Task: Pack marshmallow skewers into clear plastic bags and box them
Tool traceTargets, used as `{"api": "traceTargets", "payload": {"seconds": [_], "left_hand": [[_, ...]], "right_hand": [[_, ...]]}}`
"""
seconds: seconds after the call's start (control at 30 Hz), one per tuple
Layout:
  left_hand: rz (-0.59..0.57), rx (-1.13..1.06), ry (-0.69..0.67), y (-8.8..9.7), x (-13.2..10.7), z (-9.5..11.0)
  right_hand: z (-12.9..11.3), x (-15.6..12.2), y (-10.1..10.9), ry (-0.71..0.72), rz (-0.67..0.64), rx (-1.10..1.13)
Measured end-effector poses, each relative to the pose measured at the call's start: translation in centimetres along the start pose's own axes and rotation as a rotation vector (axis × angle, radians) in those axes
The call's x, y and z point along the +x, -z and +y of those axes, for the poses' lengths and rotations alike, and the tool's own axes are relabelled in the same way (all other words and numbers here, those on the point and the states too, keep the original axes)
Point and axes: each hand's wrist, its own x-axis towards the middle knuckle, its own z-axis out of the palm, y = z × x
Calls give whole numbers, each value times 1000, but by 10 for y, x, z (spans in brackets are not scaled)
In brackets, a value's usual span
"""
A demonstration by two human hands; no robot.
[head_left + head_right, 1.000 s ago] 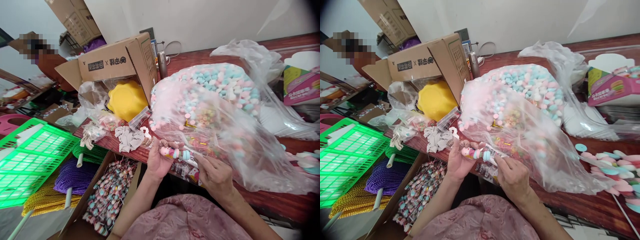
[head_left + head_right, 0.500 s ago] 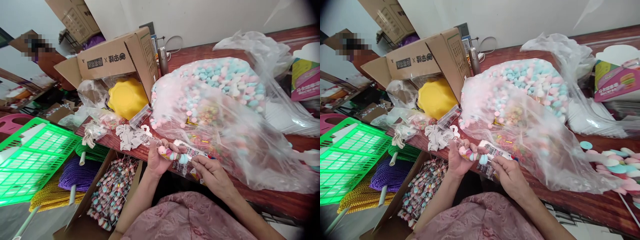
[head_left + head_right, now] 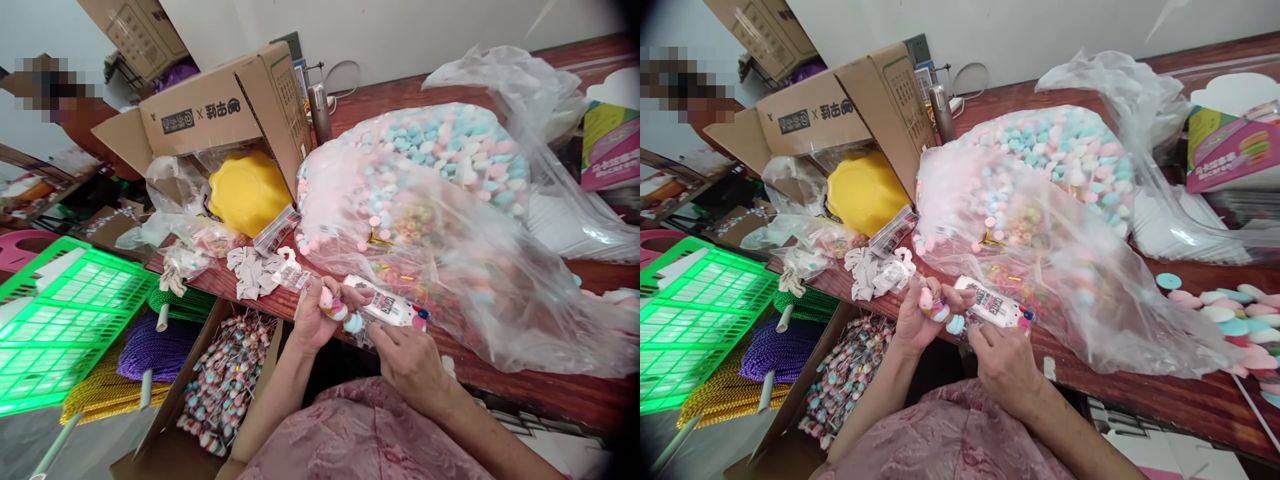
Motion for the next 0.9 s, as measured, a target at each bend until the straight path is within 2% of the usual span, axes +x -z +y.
{"api": "traceTargets", "payload": {"seconds": [0.07, 0.23, 0.4, 0.57, 0.73, 0.9], "left_hand": [[33, -28, 11, -1, 1, 0], [98, -132, -85, 3, 6, 4], [290, -277, -165, 10, 9, 10], [407, -378, -159, 2, 10, 10], [517, -422, -163, -7, 12, 13], [526, -380, -171, -8, 11, 8]], "right_hand": [[0, -1, -1, 47, -19, -11], [7, -3, -1, -65, 117, 10], [10, -2, -2, -100, 163, 22], [8, -2, -5, -137, 229, 130], [6, -1, -4, -78, 239, 77], [5, -1, -6, -54, 241, 42]]}}
